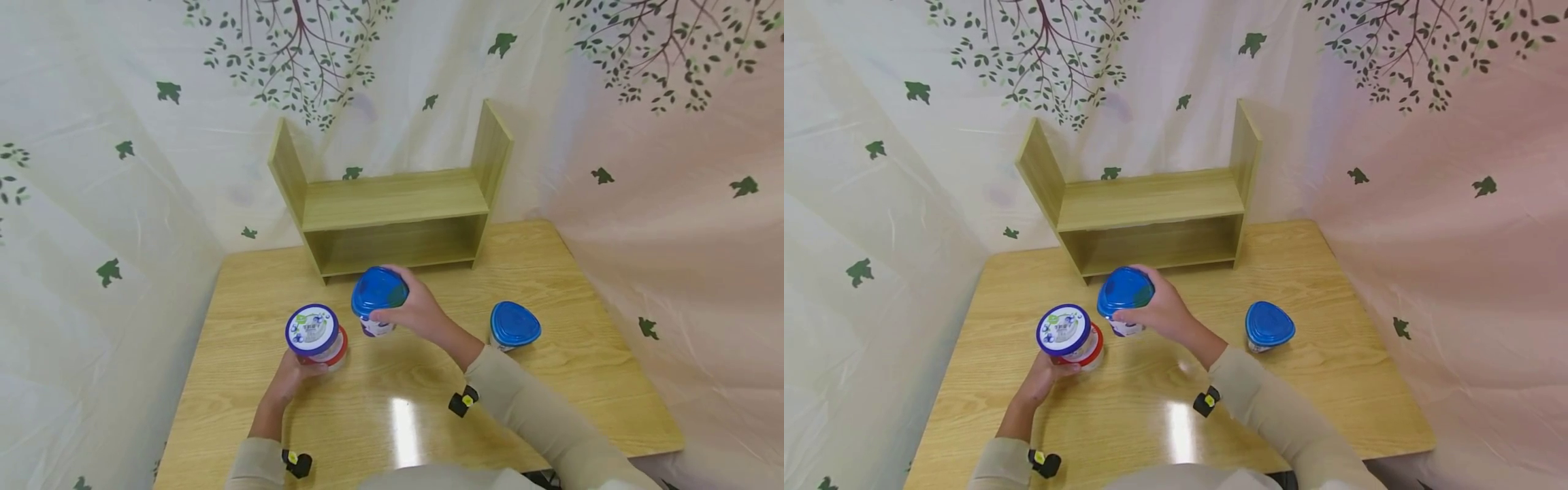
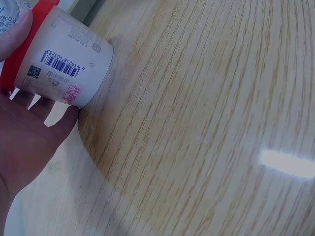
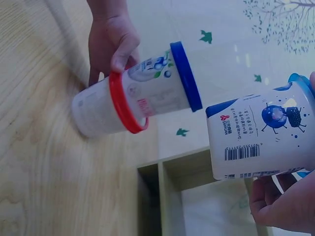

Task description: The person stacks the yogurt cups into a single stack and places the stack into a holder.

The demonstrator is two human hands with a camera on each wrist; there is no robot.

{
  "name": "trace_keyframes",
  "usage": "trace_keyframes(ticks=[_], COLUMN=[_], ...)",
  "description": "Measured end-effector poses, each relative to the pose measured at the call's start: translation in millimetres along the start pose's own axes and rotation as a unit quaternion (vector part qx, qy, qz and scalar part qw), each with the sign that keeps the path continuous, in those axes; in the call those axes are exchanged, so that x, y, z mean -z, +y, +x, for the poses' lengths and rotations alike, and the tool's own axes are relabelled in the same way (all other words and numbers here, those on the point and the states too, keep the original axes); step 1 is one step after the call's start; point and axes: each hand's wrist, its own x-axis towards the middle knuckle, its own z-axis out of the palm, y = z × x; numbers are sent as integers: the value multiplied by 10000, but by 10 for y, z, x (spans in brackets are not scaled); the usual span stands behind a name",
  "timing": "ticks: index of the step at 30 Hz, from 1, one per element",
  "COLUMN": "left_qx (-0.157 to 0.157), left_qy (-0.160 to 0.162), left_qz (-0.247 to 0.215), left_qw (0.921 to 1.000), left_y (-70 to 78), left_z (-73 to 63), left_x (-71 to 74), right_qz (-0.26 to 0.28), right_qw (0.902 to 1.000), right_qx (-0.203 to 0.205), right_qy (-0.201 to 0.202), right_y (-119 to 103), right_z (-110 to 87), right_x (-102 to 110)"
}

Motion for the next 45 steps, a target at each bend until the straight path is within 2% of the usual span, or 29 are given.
trace_keyframes(ticks=[11, 19, 23, 32, 37, 45], left_qx=[-8, -222, -359, -395, -429, -677], left_qy=[43, -95, -138, -180, -180, -222], left_qz=[39, -6, -11, 30, -7, -134], left_qw=[10000, 9997, 9993, 9991, 9989, 9974], left_y=[0, 29, 7, -18, -46, -23], left_z=[5, 8, 18, 10, 17, 11], left_x=[26, 28, 34, 16, 7, 3], right_qz=[-120, 54, -8, -374, -334, -461], right_qw=[9998, 9983, 9978, 9953, 9948, 9949], right_qx=[172, 577, 655, 883, 958, 896], right_qy=[16, -69, -64, -105, -48, 13], right_y=[-331, -519, -579, -580, -516, -460], right_z=[107, 184, 225, 253, 269, 286], right_x=[-249, -537, -706, -1020, -1116, -1199])
